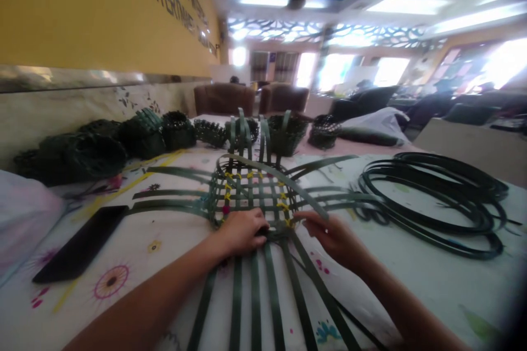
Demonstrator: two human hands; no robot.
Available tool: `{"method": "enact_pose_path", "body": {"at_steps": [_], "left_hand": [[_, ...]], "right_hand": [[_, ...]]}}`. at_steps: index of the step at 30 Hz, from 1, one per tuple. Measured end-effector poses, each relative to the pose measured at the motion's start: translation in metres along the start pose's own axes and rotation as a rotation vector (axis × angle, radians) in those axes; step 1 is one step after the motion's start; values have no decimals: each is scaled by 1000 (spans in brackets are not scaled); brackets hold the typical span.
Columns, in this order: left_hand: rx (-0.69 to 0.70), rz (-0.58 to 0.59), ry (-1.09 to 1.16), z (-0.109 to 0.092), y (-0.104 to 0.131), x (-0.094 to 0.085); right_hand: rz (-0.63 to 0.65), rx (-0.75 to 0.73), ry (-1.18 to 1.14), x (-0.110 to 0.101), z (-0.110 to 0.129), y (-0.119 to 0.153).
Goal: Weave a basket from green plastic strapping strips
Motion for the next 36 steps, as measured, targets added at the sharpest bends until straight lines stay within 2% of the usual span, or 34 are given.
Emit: {"method": "enact_pose_path", "body": {"at_steps": [2,5,8,10,14,17,22,26,32,36], "left_hand": [[-13,-18,3,2,0,0],[6,-21,25,5,-1,0],[45,6,65,8,-1,1],[71,17,98,11,-1,0],[117,4,168,14,-2,-3],[81,21,168,13,-5,-3],[20,38,30,7,-7,0],[5,44,-49,5,-6,2],[48,38,64,8,-1,-1],[62,21,172,19,2,-4]], "right_hand": [[-63,-46,83,-8,17,-7],[116,-56,324,12,38,-21],[295,4,492,35,42,-32],[337,17,532,42,41,-35],[321,22,569,39,41,-36],[310,14,597,39,43,-36],[296,14,629,54,40,-33],[265,-60,626,61,39,-28],[242,-14,544,45,34,-33],[254,-14,550,43,34,-35]]}}
Point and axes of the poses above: each hand's wrist, its own y-axis away from the middle knuckle, its own x-axis out of the palm, z = x × y, the point moved 5 cm from there along -y, towards the middle knuckle, and after that the axes turned 12 degrees about x, right-handed, at the moved point
